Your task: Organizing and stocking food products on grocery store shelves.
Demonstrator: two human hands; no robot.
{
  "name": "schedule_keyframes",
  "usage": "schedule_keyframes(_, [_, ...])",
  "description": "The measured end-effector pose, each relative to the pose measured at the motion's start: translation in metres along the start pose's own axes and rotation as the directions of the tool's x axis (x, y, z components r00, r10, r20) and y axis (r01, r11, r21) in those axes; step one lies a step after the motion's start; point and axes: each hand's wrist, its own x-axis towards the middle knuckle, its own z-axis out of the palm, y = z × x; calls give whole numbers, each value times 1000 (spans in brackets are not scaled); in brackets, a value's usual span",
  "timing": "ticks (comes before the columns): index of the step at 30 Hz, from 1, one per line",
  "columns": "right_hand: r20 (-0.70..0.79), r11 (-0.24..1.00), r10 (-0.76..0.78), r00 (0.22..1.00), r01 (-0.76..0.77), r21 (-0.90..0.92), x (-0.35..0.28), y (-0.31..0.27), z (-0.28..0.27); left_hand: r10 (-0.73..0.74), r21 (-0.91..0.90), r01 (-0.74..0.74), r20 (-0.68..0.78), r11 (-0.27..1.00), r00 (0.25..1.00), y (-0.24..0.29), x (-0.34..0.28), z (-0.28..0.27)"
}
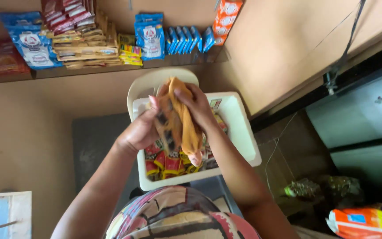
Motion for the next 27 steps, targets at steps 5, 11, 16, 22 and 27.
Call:
schedule_keyframes(5, [-136, 984, 18, 991, 7, 178, 4, 5, -33, 95, -118, -96, -18, 988, 995, 0, -6, 16])
schedule_keyframes(11, [-68, 697, 219, 973, -107, 709, 13, 99, -32, 265, -341, -408, -393, 847, 880, -86, 38, -62])
schedule_keyframes(16, [-108, 929, 185, 977, -138, 344, -26, 71, -18, 376, -445, -479, -302, 757, 876, -50, 32, -3])
schedule_keyframes(22, [-163, 885, 193, 967, -100, 456, -12, 8, -66, 402, -387, -537, -378, 750, 834, -67, 38, -19])
schedule_keyframes(27, [151, 933, 70, 986, -118, 339, -24, -4, -42, 405, -341, -538, -390, 771, 827, -77, 70, 17])
